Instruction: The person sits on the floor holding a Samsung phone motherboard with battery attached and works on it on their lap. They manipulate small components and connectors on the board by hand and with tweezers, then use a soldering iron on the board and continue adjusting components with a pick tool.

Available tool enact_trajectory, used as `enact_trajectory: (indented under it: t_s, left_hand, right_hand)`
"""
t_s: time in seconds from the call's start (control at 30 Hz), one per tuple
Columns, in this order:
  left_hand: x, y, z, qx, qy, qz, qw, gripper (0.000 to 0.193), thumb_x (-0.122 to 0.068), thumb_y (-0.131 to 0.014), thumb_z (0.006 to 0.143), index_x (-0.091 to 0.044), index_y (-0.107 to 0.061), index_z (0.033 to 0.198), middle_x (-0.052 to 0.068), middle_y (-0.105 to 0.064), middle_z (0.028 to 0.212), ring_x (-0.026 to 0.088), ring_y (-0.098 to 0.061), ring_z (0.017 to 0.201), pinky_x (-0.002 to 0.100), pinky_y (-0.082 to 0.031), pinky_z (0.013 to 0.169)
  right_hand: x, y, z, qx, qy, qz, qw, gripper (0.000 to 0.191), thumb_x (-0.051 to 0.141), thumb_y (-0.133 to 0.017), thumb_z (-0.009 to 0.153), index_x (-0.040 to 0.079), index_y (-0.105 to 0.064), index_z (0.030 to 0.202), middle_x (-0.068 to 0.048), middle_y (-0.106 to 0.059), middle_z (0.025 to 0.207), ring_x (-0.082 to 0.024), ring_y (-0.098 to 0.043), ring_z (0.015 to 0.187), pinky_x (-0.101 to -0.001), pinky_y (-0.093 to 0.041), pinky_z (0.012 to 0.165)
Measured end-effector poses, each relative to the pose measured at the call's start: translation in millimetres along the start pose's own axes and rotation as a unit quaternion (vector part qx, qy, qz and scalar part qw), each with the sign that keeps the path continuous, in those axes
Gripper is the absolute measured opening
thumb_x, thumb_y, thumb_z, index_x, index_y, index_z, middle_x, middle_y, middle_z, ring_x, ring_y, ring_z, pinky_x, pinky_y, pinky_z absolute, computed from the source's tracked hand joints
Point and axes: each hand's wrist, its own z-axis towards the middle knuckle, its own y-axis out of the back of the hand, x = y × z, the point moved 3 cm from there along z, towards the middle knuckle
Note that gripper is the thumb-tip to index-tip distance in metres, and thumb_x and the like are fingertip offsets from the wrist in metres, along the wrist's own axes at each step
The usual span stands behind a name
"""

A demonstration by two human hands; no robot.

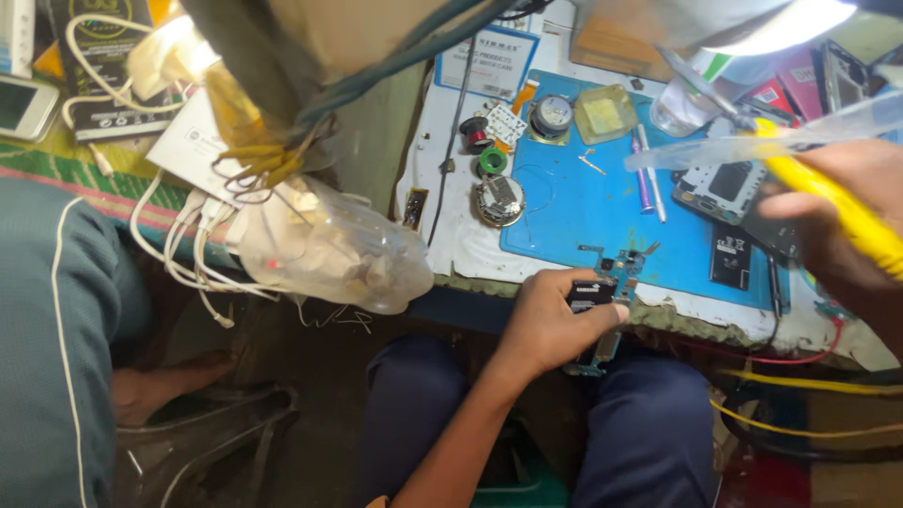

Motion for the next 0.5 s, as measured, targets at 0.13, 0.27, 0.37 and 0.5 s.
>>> enact_trajectory:
  t_s: [0.13, 0.27, 0.37, 0.5]
  left_hand:
    - [1, 0, -15, 0.001, 0.014, -0.019, 1.0, 0.021, -0.021, -0.078, 0.083, -0.003, -0.076, 0.094, 0.0, -0.071, 0.073, 0.004, -0.061, 0.068, 0.026, -0.052, 0.062]
    - [5, 3, -30, 0.001, 0.02, -0.006, 1.0, 0.021, -0.021, -0.08, 0.084, -0.002, -0.074, 0.09, 0.001, -0.068, 0.07, 0.005, -0.059, 0.066, 0.026, -0.051, 0.061]
    - [4, 14, -28, 0.01, -0.001, -0.003, 1.0, 0.02, -0.018, -0.083, 0.086, 0.0, -0.074, 0.087, 0.001, -0.066, 0.07, 0.006, -0.057, 0.065, 0.026, -0.049, 0.06]
    - [-1, 34, -36, 0.062, 0.035, -0.115, 0.991, 0.013, -0.013, -0.079, 0.089, -0.001, -0.077, 0.096, 0.001, -0.075, 0.083, 0.004, -0.065, 0.073, 0.024, -0.052, 0.065]
  right_hand:
    - [-29, -27, -44, -0.066, -0.157, 0.328, 0.929, 0.042, 0.04, -0.06, 0.112, -0.001, -0.067, 0.108, -0.009, -0.067, 0.085, -0.016, -0.063, 0.077, -0.0308, -0.049, 0.072]
    - [-9, -43, -69, -0.128, -0.189, 0.388, 0.893, 0.043, 0.035, -0.057, 0.117, -0.005, -0.064, 0.106, -0.011, -0.067, 0.085, -0.014, -0.062, 0.074, -0.0268, -0.051, 0.07]
    - [13, -45, -69, -0.144, -0.172, 0.349, 0.91, 0.035, 0.026, -0.061, 0.113, -0.007, -0.069, 0.104, -0.011, -0.069, 0.083, -0.013, -0.064, 0.068, -0.0255, -0.052, 0.067]
    - [28, -47, -59, -0.162, -0.155, 0.352, 0.909, 0.028, 0.021, -0.064, 0.108, -0.005, -0.071, 0.1, -0.011, -0.071, 0.084, -0.012, -0.066, 0.064, -0.0239, -0.053, 0.062]
